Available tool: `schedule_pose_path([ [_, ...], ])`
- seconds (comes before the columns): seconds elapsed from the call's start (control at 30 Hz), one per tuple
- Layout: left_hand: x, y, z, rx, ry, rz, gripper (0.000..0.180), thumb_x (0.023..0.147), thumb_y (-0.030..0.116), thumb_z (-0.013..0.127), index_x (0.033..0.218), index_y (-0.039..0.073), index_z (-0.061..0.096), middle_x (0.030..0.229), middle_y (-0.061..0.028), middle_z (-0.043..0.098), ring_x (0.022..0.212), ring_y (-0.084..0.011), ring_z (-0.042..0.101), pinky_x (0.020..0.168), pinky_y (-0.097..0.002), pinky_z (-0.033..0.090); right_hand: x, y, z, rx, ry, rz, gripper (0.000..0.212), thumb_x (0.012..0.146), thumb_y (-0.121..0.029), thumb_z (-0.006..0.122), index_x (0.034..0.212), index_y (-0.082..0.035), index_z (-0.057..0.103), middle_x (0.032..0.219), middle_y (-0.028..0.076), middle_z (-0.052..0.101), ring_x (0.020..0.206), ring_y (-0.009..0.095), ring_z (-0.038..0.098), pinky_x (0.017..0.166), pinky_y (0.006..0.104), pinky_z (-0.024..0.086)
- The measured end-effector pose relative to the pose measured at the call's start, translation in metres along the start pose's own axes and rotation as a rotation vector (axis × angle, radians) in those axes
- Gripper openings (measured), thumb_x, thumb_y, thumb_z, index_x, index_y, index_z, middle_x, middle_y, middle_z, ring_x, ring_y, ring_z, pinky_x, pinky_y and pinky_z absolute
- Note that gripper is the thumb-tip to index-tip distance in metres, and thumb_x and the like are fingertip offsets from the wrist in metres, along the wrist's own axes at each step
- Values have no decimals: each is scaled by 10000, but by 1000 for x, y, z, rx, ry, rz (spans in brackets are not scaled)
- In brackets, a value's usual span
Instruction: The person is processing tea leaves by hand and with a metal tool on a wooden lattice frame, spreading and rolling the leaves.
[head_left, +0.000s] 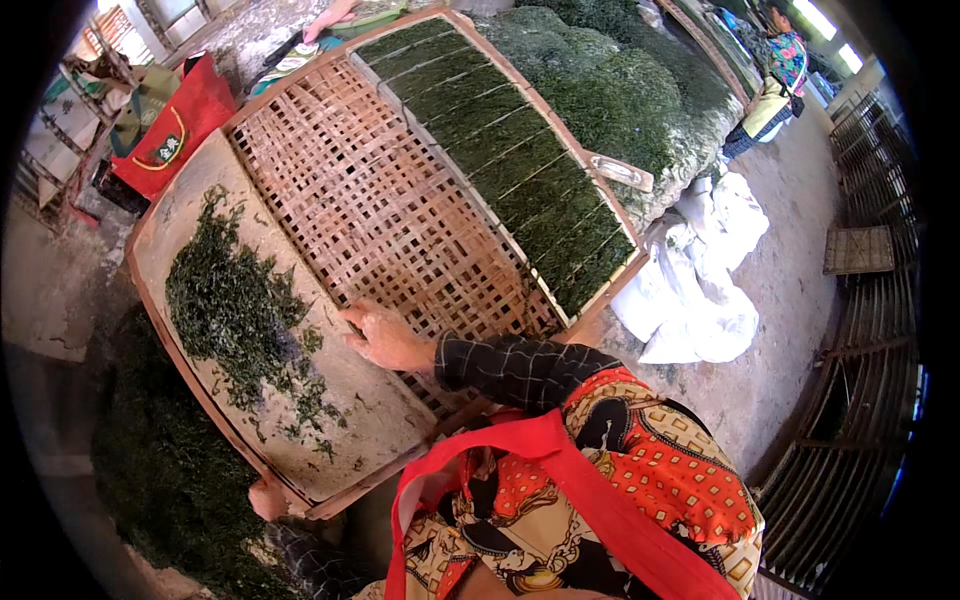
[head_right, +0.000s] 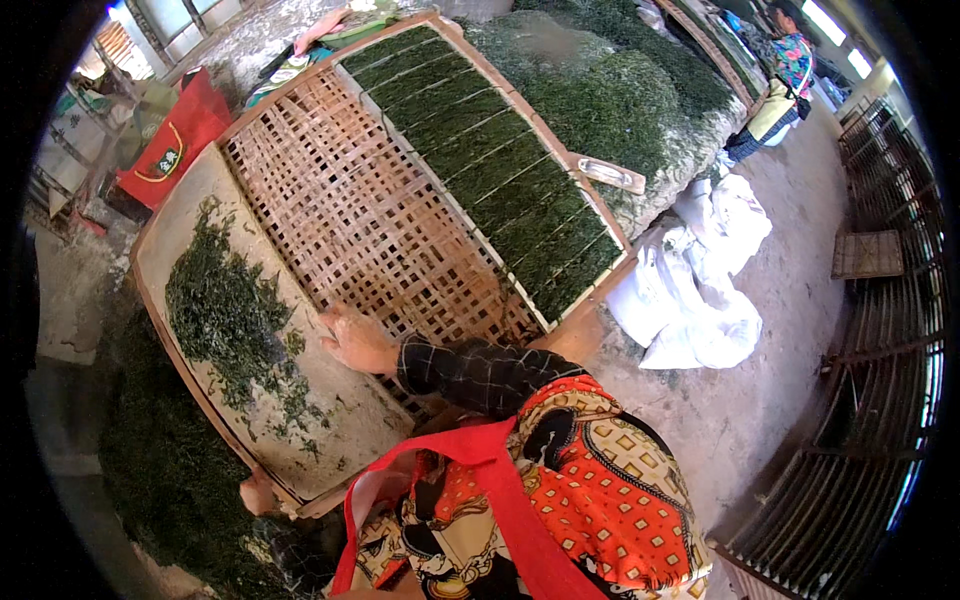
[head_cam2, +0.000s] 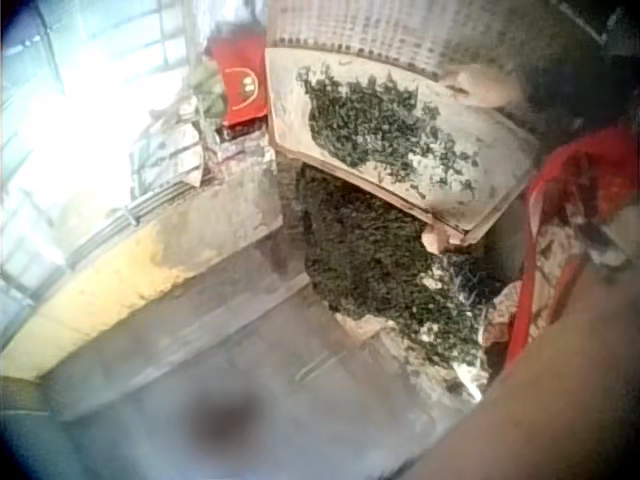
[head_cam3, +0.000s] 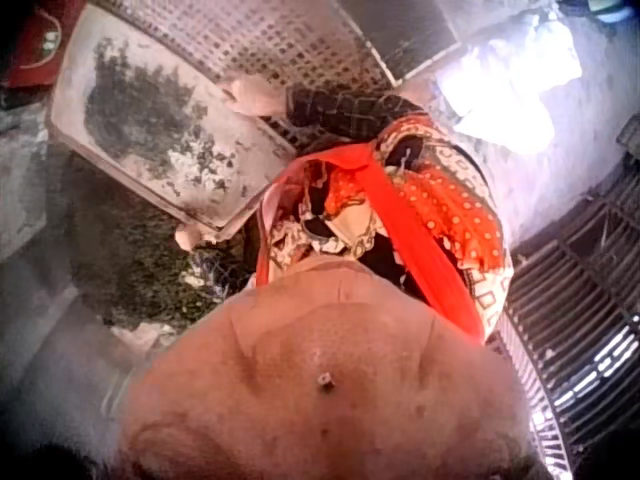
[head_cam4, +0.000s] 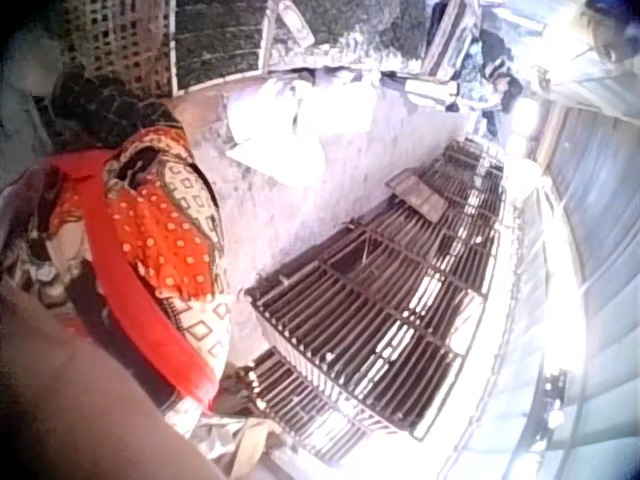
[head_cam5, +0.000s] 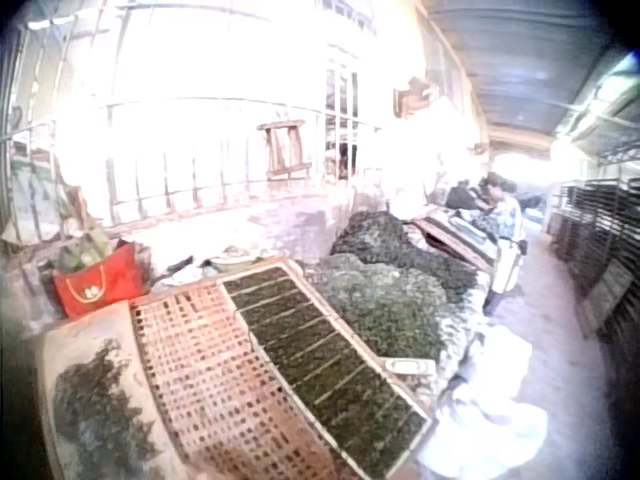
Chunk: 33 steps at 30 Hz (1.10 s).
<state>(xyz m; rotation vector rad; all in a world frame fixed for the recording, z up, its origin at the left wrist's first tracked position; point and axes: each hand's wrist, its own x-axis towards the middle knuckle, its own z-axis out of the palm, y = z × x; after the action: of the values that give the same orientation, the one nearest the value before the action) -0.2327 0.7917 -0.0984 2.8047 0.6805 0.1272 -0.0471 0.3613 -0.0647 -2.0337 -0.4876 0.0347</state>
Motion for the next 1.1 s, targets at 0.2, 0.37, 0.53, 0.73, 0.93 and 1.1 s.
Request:
schedule_pose_path([
  [0.2, 24, 81, -30, -155, 207, 124, 247, 934, 248, 587, 919, 11, 650, 731, -132, 586, 573, -235, 499, 530, -400, 402, -49, 20, -57, 262, 194, -13, 351, 903, -259, 588, 1133, 6, 588, 1043, 159, 581, 877, 283, 612, 772, 380, 493],
  [0.37, -12, 245, 39, -771, 143, 283, 193, 932, 136, 592, 1062, 4, 644, 953, -43, 659, 867, -108, 569, 800, -269, 470, -105, 78, -164, 114, 570, 86, 236, 859, -174, 617, 1058, -49, 637, 936, 135, 648, 898, 252, 636, 796, 340, 501],
  [0.53, -92, 427, 91, -1013, -556, 380, 198, 914, 162, 616, 1069, 44, 654, 922, -47, 655, 810, -116, 613, 700, -261, 521, -182, 172, -284, -258, 867, 282, 298, 856, -190, 602, 1100, -19, 605, 1016, 170, 618, 926, 335, 609, 841, 398, 479],
  [0.73, -172, 529, 151, -988, -1142, 144, 420, 951, 233, 560, 1263, -42, 497, 1051, -106, 604, 890, -164, 592, 761, -292, 518, -248, 239, -342, -533, 681, 546, 374, 885, -244, 560, 1180, -14, 561, 1105, 235, 586, 1030, 405, 554, 880, 453, 441],
  [0.93, -194, 543, 177, -912, -918, -12, 399, 911, 301, 616, 1119, -35, 564, 919, -76, 597, 804, -148, 571, 686, -307, 500, -245, 239, -339, -424, 608, 525, 337, 885, -304, 556, 1084, -46, 645, 966, 217, 652, 902, 388, 621, 791, 454, 478],
  [1.1, -199, 555, 166, -1014, -850, -23, 347, 883, 333, 655, 923, -4, 583, 740, -57, 593, 571, -128, 565, 510, -286, 499, -252, 280, -364, -96, 633, 500, 400, 883, -372, 588, 950, 10, 684, 764, 167, 677, 736, 304, 653, 679, 386, 486],
])
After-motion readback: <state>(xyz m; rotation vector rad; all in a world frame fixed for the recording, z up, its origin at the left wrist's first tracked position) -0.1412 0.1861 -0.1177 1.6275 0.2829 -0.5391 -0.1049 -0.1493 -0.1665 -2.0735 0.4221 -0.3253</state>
